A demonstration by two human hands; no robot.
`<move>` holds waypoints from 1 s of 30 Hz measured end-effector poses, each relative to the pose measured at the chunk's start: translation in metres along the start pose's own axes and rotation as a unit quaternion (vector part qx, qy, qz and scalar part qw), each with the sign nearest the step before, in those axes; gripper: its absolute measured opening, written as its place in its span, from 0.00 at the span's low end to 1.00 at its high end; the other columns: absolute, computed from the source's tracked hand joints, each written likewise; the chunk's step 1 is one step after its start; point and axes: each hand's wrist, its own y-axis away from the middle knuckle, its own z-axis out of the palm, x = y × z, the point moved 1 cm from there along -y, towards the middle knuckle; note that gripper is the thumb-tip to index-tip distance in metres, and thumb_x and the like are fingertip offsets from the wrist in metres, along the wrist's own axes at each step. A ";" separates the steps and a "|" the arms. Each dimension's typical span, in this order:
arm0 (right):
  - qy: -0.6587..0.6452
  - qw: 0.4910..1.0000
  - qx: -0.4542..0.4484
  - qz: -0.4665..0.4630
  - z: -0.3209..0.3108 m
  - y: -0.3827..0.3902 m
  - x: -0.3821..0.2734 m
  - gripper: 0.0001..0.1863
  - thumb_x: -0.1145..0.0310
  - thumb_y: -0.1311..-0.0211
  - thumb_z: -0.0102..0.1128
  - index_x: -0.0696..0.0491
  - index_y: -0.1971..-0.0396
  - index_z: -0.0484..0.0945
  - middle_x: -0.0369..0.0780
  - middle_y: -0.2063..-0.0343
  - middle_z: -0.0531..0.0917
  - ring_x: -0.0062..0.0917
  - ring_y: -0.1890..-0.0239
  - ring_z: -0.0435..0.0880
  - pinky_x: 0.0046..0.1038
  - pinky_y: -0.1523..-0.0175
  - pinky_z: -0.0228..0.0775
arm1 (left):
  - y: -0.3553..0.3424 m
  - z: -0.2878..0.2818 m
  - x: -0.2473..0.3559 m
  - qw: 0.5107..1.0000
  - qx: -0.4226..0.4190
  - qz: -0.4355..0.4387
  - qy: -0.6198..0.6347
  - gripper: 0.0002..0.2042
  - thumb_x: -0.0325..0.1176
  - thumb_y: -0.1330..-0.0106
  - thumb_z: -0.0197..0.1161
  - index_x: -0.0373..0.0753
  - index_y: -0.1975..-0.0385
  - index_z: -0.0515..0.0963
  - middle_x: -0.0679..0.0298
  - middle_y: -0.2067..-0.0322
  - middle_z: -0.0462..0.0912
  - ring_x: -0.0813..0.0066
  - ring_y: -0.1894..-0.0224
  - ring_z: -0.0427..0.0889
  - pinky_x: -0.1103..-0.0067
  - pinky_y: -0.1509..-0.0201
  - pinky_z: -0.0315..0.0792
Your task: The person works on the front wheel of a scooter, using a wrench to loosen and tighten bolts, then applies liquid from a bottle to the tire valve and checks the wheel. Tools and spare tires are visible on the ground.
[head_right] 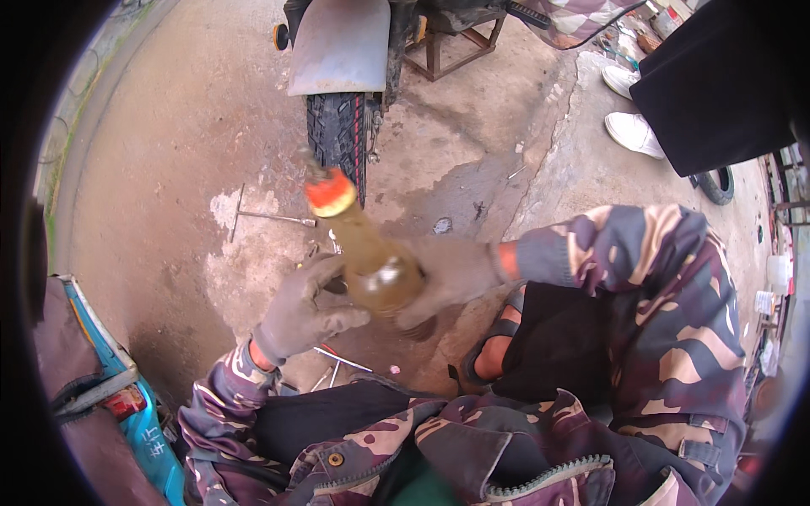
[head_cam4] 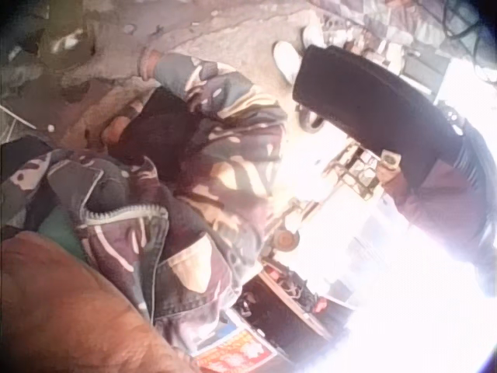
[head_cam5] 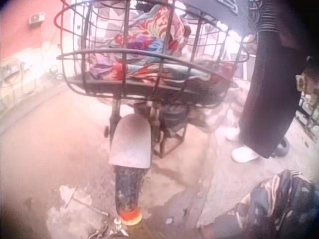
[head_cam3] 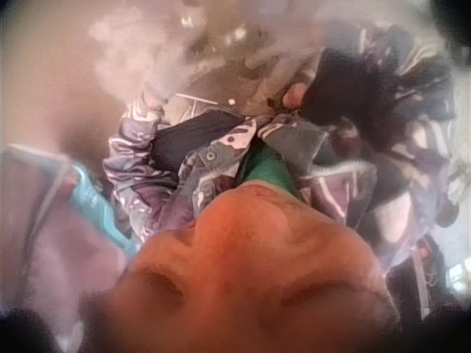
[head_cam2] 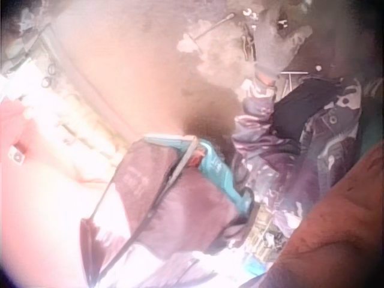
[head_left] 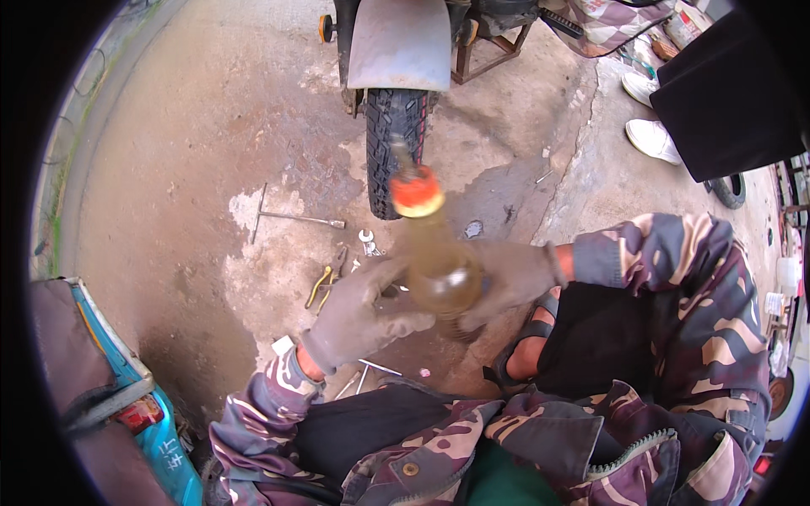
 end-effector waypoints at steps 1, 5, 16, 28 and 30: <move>0.062 0.998 -0.004 0.013 -0.009 0.011 0.007 0.47 0.53 0.47 0.83 0.51 0.30 0.69 0.43 0.39 0.83 0.32 0.38 0.82 0.35 0.30 0.71 | -0.006 -0.003 -0.002 0.997 -0.027 0.017 -0.067 0.41 0.48 0.45 0.84 0.30 0.36 0.74 0.45 0.44 0.81 0.54 0.48 0.87 0.62 0.40 0.80; 0.030 0.995 -0.015 0.097 -0.060 0.069 0.030 0.47 0.55 0.47 0.82 0.51 0.29 0.68 0.41 0.40 0.83 0.29 0.38 0.81 0.35 0.30 0.72 | -0.036 -0.015 -0.013 0.959 0.264 0.031 -0.096 0.50 0.52 0.47 0.83 0.30 0.29 0.66 0.38 0.39 0.75 0.42 0.42 0.80 0.59 0.37 0.76; -0.046 0.967 0.028 0.249 -0.073 0.109 0.090 0.44 0.57 0.44 0.80 0.58 0.31 0.70 0.43 0.42 0.83 0.28 0.38 0.80 0.34 0.31 0.71 | -0.117 0.008 -0.030 0.967 0.219 0.000 -0.127 0.50 0.51 0.50 0.84 0.30 0.31 0.67 0.41 0.48 0.81 0.41 0.46 0.82 0.57 0.42 0.76; -0.097 0.962 0.004 0.254 -0.064 0.074 0.070 0.41 0.43 0.34 0.71 0.63 0.35 0.75 0.45 0.46 0.86 0.29 0.42 0.84 0.32 0.34 0.74 | -0.085 -0.041 -0.080 0.980 0.193 0.039 -0.008 0.38 0.36 0.46 0.80 0.30 0.36 0.71 0.47 0.51 0.87 0.56 0.49 0.88 0.67 0.42 0.79; -0.095 0.967 -0.006 0.237 -0.061 0.069 0.062 0.41 0.43 0.34 0.70 0.63 0.36 0.76 0.45 0.47 0.86 0.29 0.43 0.85 0.31 0.34 0.74 | -0.080 -0.051 -0.084 0.976 0.205 0.055 -0.044 0.38 0.34 0.46 0.79 0.29 0.35 0.70 0.47 0.51 0.87 0.58 0.49 0.88 0.68 0.41 0.78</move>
